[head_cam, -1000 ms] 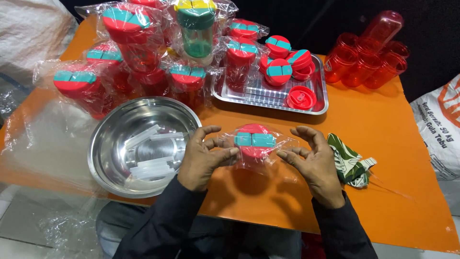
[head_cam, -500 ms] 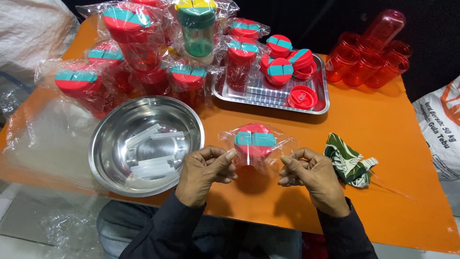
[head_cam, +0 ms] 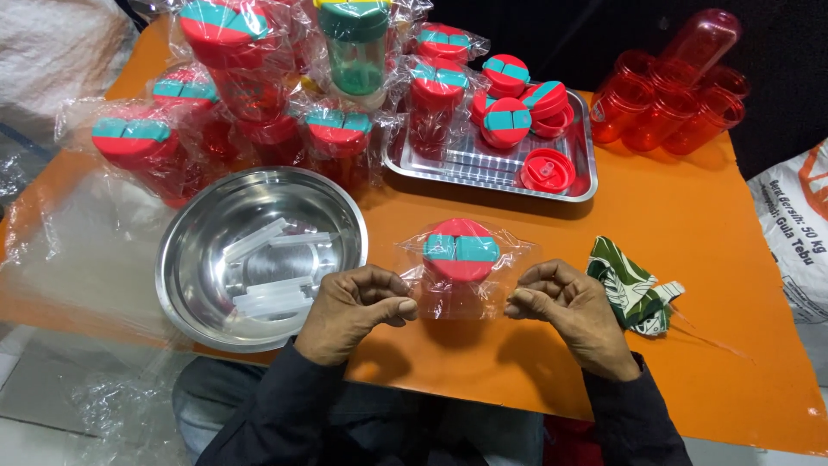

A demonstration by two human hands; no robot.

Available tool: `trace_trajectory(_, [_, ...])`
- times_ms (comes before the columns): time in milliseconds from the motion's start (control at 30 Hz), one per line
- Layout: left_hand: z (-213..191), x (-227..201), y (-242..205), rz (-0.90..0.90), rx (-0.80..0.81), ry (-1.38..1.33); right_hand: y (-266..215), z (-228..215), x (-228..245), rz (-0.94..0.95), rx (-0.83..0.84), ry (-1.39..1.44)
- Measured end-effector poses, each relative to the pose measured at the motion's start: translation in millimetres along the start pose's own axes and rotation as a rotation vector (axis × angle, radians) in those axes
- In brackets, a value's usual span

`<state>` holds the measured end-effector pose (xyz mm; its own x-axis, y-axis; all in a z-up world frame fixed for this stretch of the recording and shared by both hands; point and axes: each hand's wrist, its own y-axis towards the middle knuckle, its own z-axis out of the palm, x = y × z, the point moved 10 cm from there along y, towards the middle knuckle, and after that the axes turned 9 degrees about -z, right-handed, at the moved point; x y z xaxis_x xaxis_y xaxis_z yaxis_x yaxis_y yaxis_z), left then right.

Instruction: Packaging small plastic containers into bags and placing paper inserts into red cups using a small stick.

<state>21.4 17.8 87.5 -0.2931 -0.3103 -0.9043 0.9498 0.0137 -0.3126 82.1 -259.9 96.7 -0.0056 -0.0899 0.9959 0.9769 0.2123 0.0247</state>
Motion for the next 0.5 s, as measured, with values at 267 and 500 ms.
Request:
trace_trajectory(267, [-4,-10,2,0.147,-0.032,0.274,14,-6,-7,-0.099,0.086,0.005])
trace_trajectory(500, [-1,-33,-4,0.461,-0.187,0.782,23,-1,1,-0.238,0.146,-0.055])
